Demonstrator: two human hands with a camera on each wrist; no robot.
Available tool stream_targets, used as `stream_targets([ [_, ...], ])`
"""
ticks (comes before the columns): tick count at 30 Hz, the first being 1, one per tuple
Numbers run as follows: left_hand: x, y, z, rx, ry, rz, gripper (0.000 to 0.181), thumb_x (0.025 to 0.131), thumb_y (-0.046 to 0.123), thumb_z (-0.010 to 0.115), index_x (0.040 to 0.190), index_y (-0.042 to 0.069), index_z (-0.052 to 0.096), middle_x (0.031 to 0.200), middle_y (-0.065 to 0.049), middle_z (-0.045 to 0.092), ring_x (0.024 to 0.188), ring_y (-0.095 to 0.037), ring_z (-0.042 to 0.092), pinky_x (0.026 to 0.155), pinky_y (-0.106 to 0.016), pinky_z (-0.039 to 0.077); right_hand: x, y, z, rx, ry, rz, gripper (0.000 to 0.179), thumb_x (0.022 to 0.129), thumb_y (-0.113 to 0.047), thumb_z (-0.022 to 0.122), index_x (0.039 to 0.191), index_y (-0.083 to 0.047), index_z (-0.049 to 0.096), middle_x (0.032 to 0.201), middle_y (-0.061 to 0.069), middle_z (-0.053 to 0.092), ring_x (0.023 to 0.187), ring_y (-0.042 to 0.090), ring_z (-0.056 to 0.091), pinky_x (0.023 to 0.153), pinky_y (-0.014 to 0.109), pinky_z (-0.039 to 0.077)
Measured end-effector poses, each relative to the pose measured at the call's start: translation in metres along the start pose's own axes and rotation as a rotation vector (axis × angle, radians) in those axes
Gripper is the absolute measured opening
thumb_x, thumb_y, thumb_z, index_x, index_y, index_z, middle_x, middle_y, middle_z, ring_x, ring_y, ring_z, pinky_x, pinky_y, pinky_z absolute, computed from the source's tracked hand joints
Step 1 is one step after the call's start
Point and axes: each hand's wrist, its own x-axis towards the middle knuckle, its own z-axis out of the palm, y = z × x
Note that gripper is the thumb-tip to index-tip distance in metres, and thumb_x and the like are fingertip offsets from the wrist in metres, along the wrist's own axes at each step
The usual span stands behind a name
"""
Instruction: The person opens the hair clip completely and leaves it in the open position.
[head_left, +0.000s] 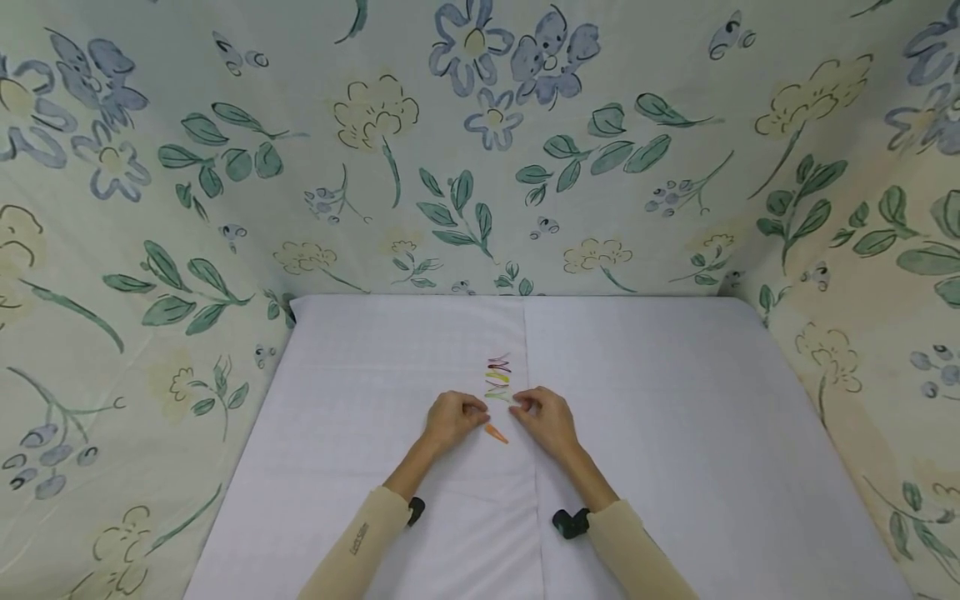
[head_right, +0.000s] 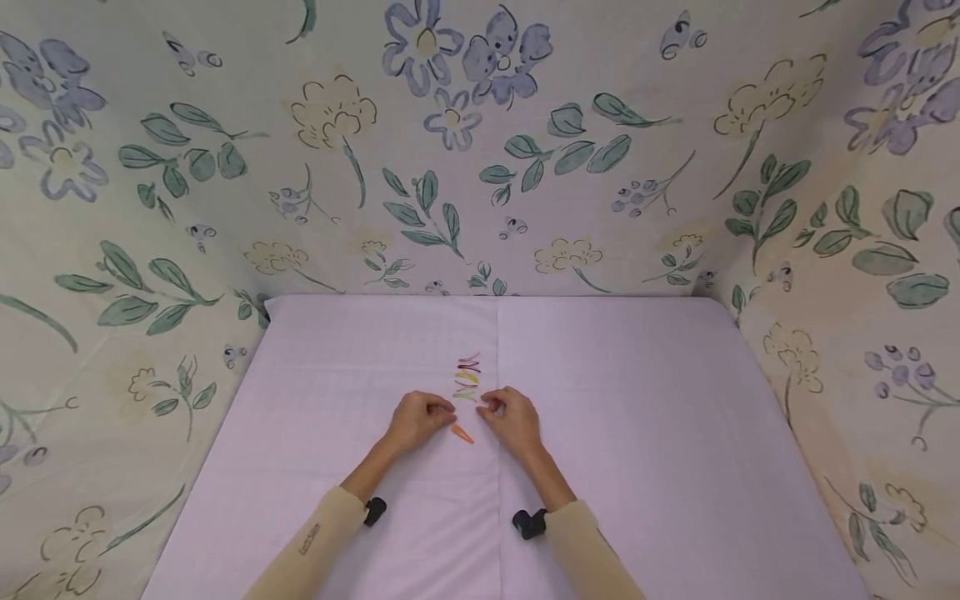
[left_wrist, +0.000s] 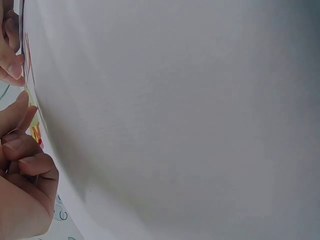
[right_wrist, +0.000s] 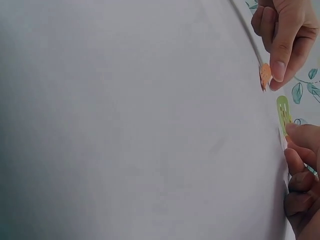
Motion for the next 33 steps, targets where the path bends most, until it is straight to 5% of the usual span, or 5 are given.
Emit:
stream_targets([
  [26,-0.016,-0.001,0.004,-0.009,-0.029,0.02,0.012,0.085,0.017,0.085,0.08,0.008,0.08,0.059,0.005,0.057,0.054,-0.003,0.042,0.052,-0.019,0.034,-0.028,-0.002,-0.012,0.015,-0.127,-0.04,0.01,0.086,-0.022,0.086,0.095,-0.018,0.082,0.078,-0.011,0.066,0.061,0.003,0.046,0.055,0.021,0.038],
  [33,-0.014,0.001,0.004,-0.085,-0.02,0.011,0.011,0.09,0.013,0.08,0.084,0.003,0.078,0.06,0.005,0.052,0.054,-0.004,0.041,0.051,-0.018,0.032,-0.028,-0.001,-0.01,0.024,-0.188,-0.049,0.007,0.088,-0.026,0.084,0.093,-0.022,0.082,0.078,-0.014,0.064,0.062,0.002,0.048,0.057,0.02,0.039],
])
